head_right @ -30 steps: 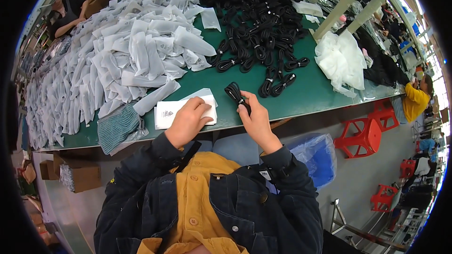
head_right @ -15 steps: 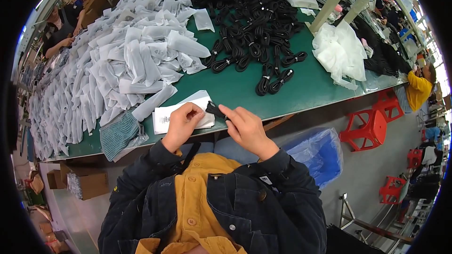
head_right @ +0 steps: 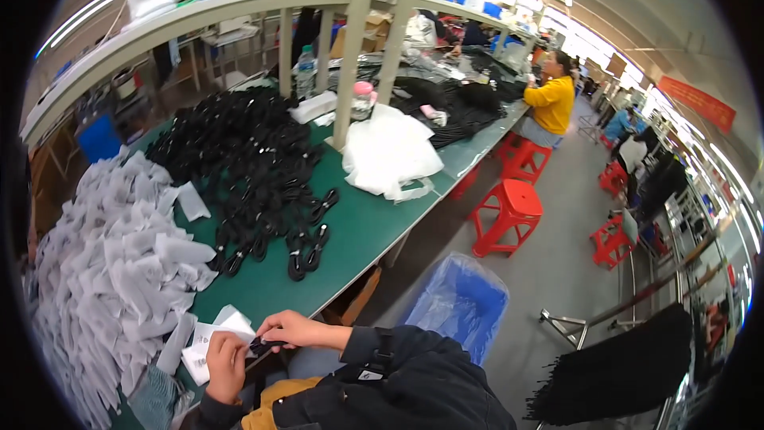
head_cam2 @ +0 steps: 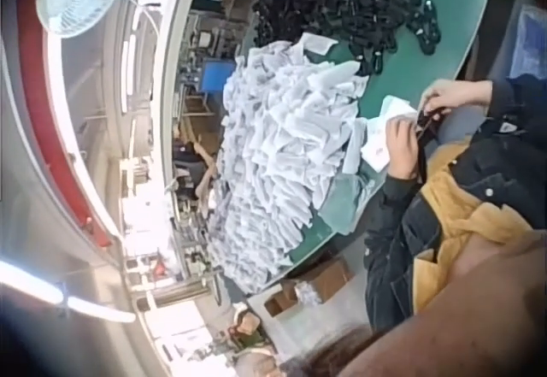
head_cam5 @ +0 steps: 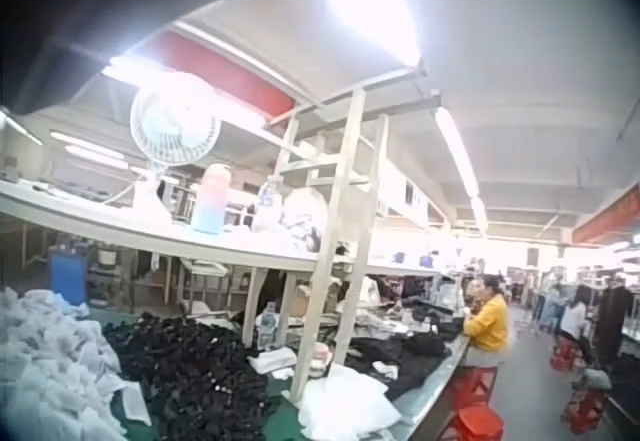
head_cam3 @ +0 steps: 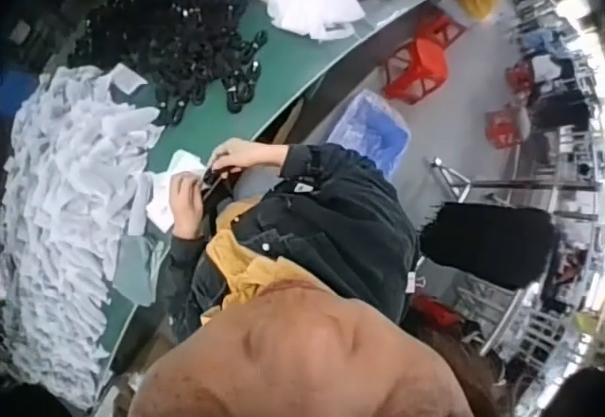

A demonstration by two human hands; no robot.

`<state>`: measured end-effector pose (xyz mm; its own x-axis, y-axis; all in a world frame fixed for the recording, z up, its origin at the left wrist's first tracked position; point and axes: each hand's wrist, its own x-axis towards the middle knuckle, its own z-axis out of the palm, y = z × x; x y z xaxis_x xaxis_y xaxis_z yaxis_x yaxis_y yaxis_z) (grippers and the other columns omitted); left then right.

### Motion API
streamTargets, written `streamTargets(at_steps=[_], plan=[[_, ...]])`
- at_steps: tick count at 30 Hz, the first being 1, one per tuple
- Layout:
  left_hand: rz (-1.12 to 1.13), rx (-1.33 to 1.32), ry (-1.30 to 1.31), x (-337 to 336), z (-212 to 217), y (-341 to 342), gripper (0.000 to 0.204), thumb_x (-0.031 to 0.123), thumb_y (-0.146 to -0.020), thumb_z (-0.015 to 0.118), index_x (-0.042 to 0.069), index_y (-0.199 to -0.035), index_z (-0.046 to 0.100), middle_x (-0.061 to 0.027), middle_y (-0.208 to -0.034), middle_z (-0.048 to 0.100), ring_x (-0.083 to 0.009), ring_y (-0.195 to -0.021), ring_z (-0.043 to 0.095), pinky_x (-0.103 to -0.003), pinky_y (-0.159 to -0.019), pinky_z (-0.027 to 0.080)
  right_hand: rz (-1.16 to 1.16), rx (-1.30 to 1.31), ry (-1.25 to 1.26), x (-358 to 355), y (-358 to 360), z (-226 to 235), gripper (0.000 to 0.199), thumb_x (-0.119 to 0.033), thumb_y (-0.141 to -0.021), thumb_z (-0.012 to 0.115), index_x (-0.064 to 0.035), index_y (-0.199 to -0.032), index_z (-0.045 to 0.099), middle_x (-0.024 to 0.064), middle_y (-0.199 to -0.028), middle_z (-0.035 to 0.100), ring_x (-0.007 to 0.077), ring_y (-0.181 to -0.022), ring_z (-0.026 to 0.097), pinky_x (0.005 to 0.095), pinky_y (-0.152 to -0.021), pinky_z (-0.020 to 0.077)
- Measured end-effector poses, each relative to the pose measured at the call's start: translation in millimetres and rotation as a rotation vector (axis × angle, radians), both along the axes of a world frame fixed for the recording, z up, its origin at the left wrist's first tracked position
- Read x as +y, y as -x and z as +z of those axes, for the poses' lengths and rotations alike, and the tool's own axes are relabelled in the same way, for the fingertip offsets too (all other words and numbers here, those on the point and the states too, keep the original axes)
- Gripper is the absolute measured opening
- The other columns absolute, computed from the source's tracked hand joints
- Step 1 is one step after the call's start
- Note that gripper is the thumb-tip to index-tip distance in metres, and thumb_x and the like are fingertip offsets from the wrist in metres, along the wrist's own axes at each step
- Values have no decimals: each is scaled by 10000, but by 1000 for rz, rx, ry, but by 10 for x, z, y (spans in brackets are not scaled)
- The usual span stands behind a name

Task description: The person packages black cables by hand, picking up a cable and a white bag, sliding the cable into the bag, and setting the packaged item onto a pile. This process is repeated multiple times, with the person occasionally rearranging the piles on the table.

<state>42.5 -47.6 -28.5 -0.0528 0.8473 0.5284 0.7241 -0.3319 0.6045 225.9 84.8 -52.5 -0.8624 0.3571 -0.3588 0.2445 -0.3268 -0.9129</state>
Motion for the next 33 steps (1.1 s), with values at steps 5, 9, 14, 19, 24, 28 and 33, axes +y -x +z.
streamTargets(at_steps=[5, 9, 14, 19, 24, 28, 33], plan=[[-54, 77, -17, -18, 182, -43, 123, -76, -763, 646, -12, -833, 567, -148, -859, 539, -330, -804, 547, -371, -692, 449, -127, 243, -474, -109, 51, -99, 251, -132, -916, 644, -47, -1152, 625, 118, -908, 622, 248, -820, 613, 321, -700, 490], [45, -66, 53, 24, 251, 4, 126, -72, -764, 649, -7, -822, 558, -134, -860, 543, -284, -819, 556, -351, -709, 450, -181, 425, -797, -132, 96, 3, 255, -125, -914, 654, -12, -1138, 606, 121, -957, 603, 249, -870, 610, 322, -736, 492], [63, -315, 169, 103, 309, 93, 112, -60, -798, 639, 0, -829, 551, -112, -892, 564, -220, -858, 563, -334, -778, 465, -176, 495, -1030, -111, 110, 236, 256, -65, -881, 687, -38, -1121, 603, 121, -1067, 544, 245, -889, 584, 321, -756, 494], [-12, -709, 158, 212, 344, 124, 74, -12, -875, 620, 7, -879, 548, -101, -974, 582, -205, -930, 583, -327, -881, 463, -356, 686, -940, -61, 199, 397, 260, -38, -874, 693, -54, -1117, 602, 101, -1090, 514, 215, -867, 568, 297, -747, 493], [-126, -865, 185, 223, 457, 96, 84, 54, -925, 615, 32, -941, 536, -91, -1015, 584, -199, -1000, 582, -323, -928, 437, -285, 707, -860, -63, 210, 447, 249, -100, -899, 713, -24, -1116, 615, 116, -1128, 513, 193, -850, 587, 304, -722, 509], [-142, -1096, 196, 156, 507, 46, 66, 46, -933, 607, 19, -949, 548, -118, -1077, 601, -236, -1089, 589, -361, -972, 439, -278, 628, -830, -138, 225, 465, 275, -136, -877, 740, -38, -1101, 615, 122, -1134, 520, 245, -856, 601, 336, -731, 518], [-204, -1130, 261, 304, 530, 15, 56, 82, -964, 586, 33, -958, 561, -93, -1077, 624, -194, -1033, 594, -300, -926, 442, -174, 598, -1281, -105, 223, 403, 274, -126, -829, 756, -34, -1056, 633, 155, -1144, 568, 307, -920, 624, 373, -739, 528]])
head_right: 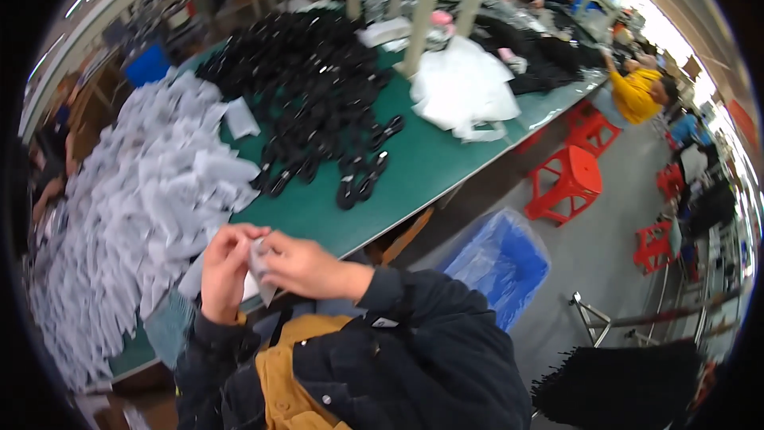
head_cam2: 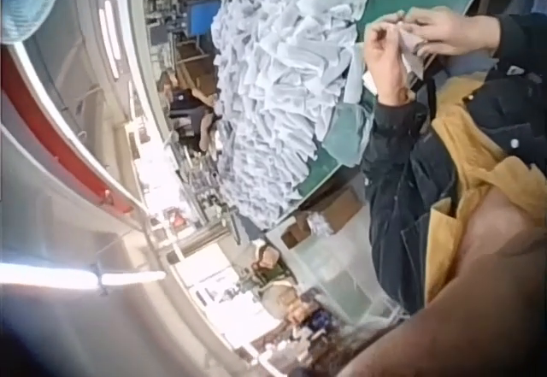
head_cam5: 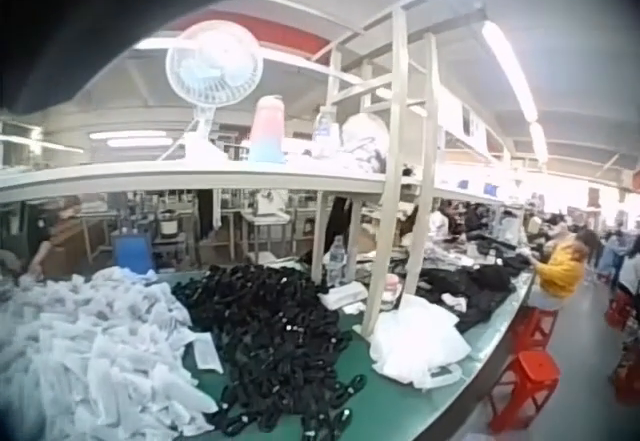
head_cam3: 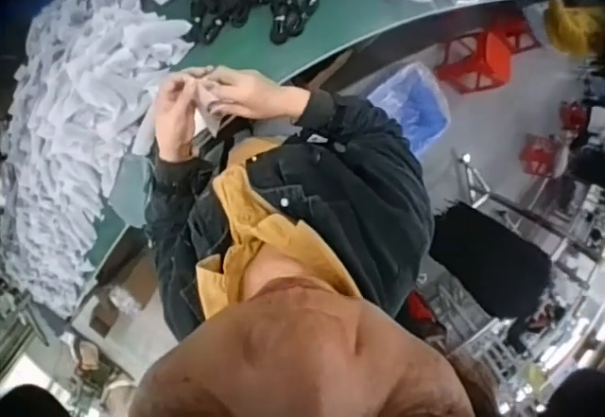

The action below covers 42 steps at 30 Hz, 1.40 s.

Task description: The person packages black cables by hand, picking up a cable and a white bag, sliding the cable into the bag, and setting the packaged item onto a pile. This process is repeated multiple times, with the person occasionally rearranging the piles on the table.

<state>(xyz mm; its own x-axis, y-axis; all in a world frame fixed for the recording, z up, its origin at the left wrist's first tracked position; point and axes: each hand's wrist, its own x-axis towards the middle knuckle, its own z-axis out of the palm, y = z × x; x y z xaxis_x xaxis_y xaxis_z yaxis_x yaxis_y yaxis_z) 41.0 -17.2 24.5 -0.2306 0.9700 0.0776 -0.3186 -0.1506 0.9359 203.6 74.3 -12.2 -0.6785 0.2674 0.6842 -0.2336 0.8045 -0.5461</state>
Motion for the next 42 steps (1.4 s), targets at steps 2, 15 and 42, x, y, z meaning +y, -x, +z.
streamTargets(at_steps=[2, 15, 42], plan=[[104, 54, 29, -16, -179, 345, 72, 105, -986, 565, 34, -988, 558, -86, -1080, 617, -225, -1031, 607, -337, -932, 456, -100, 83, 53, 96, -4, 45, 282, -96, -815, 752, -39, -1073, 655, 156, -1086, 609, 309, -896, 622, 365, -719, 528], [148, 1192, -114, -284, -545, 161, 196, 29, -821, 704, 20, -1003, 630, -119, -947, 572, -304, -865, 602, -367, -785, 500, -767, -597, -261, 635, -349, -290, 180, -155, -883, 685, -80, -1043, 650, 112, -896, 580, 330, -764, 637, 418, -612, 507], [252, 727, 97, -275, -683, 71, 85, -32, -860, 665, -10, -899, 592, -77, -851, 584, -171, -758, 562, -276, -713, 471, -90, -335, 58, 233, -276, -128, 172, -106, -937, 645, -9, -1075, 680, 114, -792, 625, 199, -575, 583, 323, -547, 470]])
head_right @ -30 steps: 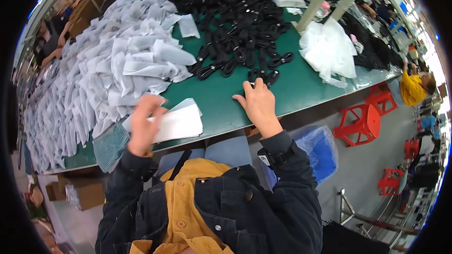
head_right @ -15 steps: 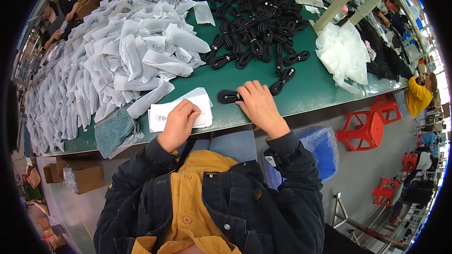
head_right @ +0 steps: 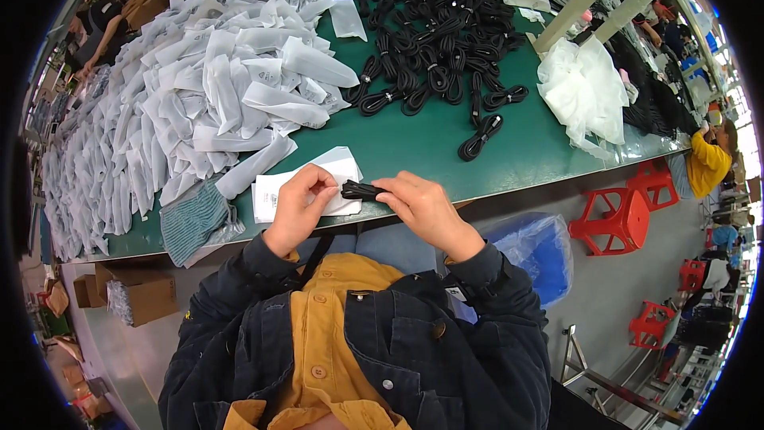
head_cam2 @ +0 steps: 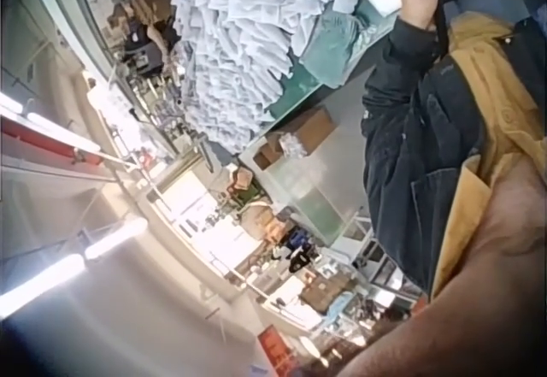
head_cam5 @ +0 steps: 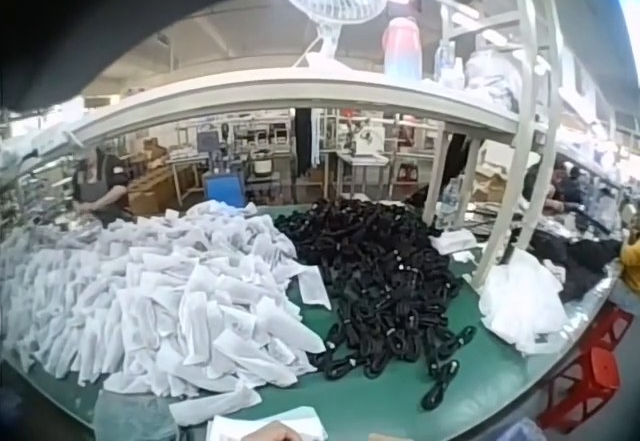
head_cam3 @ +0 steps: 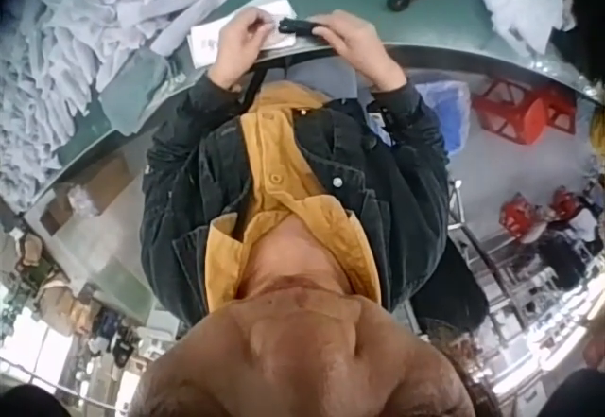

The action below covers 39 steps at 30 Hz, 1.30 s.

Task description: The person packages black cables by hand, picking up a cable and a white bag, sliding the cable into the bag, and setting the packaged item onto a pile. This process is repeated multiple times, with the person occasionally rearranging the piles on the table.

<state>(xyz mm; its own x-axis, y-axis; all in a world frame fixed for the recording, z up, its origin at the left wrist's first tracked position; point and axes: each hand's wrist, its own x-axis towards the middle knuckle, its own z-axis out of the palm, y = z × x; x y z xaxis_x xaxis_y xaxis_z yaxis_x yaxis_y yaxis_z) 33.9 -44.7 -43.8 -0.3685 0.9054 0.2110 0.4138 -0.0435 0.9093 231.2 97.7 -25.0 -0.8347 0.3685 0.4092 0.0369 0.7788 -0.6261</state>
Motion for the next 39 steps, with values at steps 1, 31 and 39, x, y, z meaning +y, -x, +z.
streamTargets(at_steps=[1, 31, 39], plan=[[-2, 14, -21, 0, 11, -5, 85, -36, -857, 662, -10, -898, 592, -83, -859, 585, -183, -762, 567, -281, -714, 473, -1, 0, -1, 5, 6, -44, 172, -106, -937, 645, -9, -1075, 680, 114, -792, 625, 199, -575, 583, 323, -547, 470], [-97, 400, -194, 74, 241, -1, 92, -21, -852, 648, 23, -875, 571, -78, -983, 595, -216, -911, 550, -312, -806, 442, -123, -20, 866, -241, 121, -191, 291, -41, -928, 639, -42, -1212, 576, 12, -875, 586, 83, -712, 548, 245, -596, 450], [-103, -109, -110, 152, 381, 258, 65, 83, -898, 644, 48, -904, 589, -65, -1104, 624, -201, -1027, 562, -349, -885, 460, 71, 336, 234, -129, 364, 68, 380, 6, -919, 598, -37, -1295, 564, 77, -970, 553, 147, -780, 573, 267, -697, 488]])
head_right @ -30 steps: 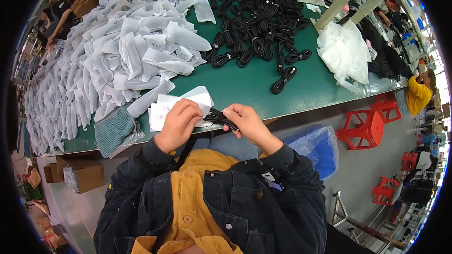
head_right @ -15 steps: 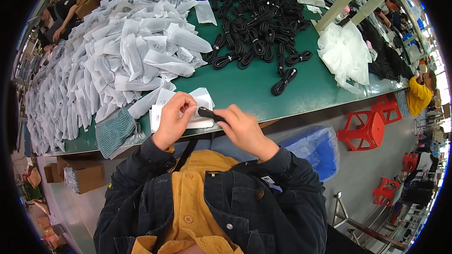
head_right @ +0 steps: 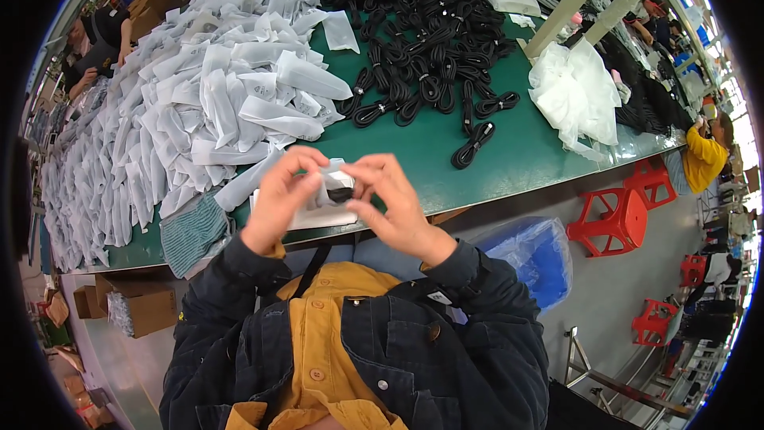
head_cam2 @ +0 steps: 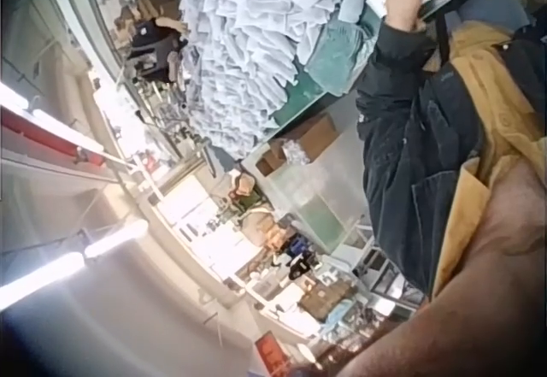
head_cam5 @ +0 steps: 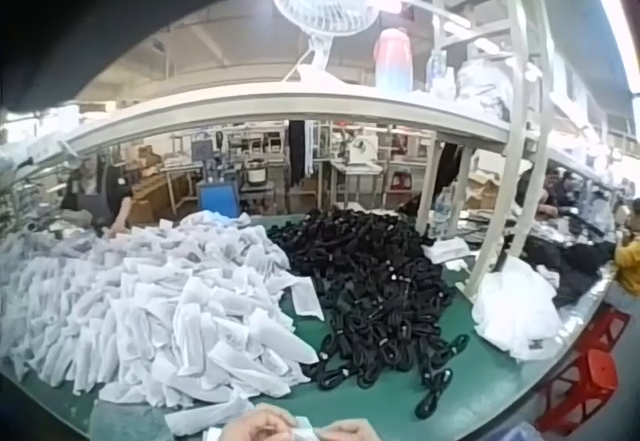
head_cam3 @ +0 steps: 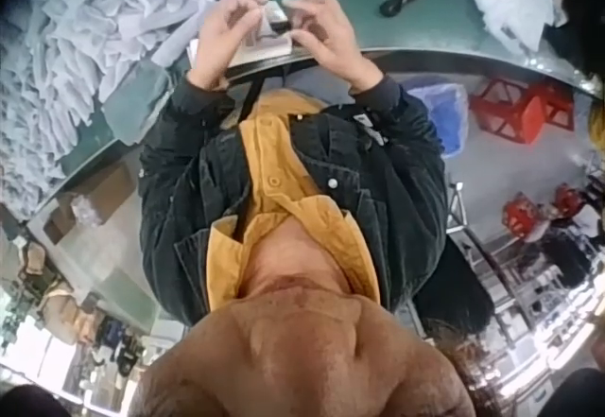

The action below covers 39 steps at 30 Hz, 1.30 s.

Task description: The person packages black cables by hand, picking up a cable and a white bag, sliding the cable into the bag, and setting the packaged item onto a pile. This process is repeated multiple times, with the person occasionally rearranging the piles on the table.

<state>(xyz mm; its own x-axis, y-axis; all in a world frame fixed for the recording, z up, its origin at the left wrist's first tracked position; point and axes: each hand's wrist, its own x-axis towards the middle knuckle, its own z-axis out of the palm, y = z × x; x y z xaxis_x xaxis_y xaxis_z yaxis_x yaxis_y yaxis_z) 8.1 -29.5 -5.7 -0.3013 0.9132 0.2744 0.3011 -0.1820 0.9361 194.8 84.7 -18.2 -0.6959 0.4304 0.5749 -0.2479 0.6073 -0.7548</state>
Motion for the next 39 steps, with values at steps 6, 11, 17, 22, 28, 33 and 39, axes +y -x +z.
streamTargets(at_steps=[6, 11, 17, 22, 28, 33, 39], plan=[[-14, -570, 2, 207, 485, 587, 199, 180, -1003, 553, 21, -1103, 620, -78, -1131, 664, -145, -985, 633, -331, -868, 515, -379, -391, -398, 822, 330, -18, 382, 28, -856, 616, -18, -1235, 604, 145, -950, 540, 297, -799, 621, 367, -702, 524], [35, -508, 5, 293, 520, 661, 228, 187, -1007, 543, 8, -1125, 622, -99, -1167, 672, -149, -970, 646, -328, -860, 522, -361, -543, -695, 1246, 510, -453, 362, 16, -811, 628, -3, -1171, 606, 150, -962, 545, 338, -826, 599, 407, -700, 521], [172, -404, -234, 224, 569, 1315, 252, 179, -1008, 531, -9, -1152, 618, -98, -1169, 670, -161, -979, 638, -292, -856, 502, -337, -415, -873, 1231, 470, -313, 267, -30, -762, 685, 0, -1010, 594, 123, -975, 551, 330, -853, 566, 425, -725, 502], [762, 509, -341, 88, 376, 1253, 201, 126, -983, 556, 4, -1127, 625, -68, -1059, 662, -169, -910, 603, -294, -836, 474, -242, -451, -910, 1167, 318, -227, 312, -72, -741, 747, -11, -1000, 585, 125, -958, 552, 339, -841, 550, 430, -741, 482], [-6, 566, 5, -131, -294, -136, 206, 51, -806, 710, 32, -990, 619, -115, -941, 572, -298, -866, 606, -386, -744, 499, -288, -444, -345, 938, 305, -454, 328, -158, -786, 782, -13, -1006, 588, 88, -871, 554, 222, -812, 583, 371, -726, 478], [69, 643, 21, -73, -418, -298, 124, 28, -798, 709, 23, -897, 635, -121, -865, 567, -336, -786, 584, -382, -718, 489, -174, -491, 478, 584, 54, -256, 361, -163, -836, 772, 1, -1096, 583, 72, -869, 581, 134, -825, 610, 308, -672, 478], [126, 457, 79, -80, -495, -278, 95, 28, -822, 695, 6, -878, 621, -123, -830, 584, -330, -779, 601, -370, -686, 490, -180, -580, 584, 174, -202, -76, 355, -76, -871, 727, 4, -1188, 589, 33, -852, 596, 72, -707, 542, 278, -604, 474]])
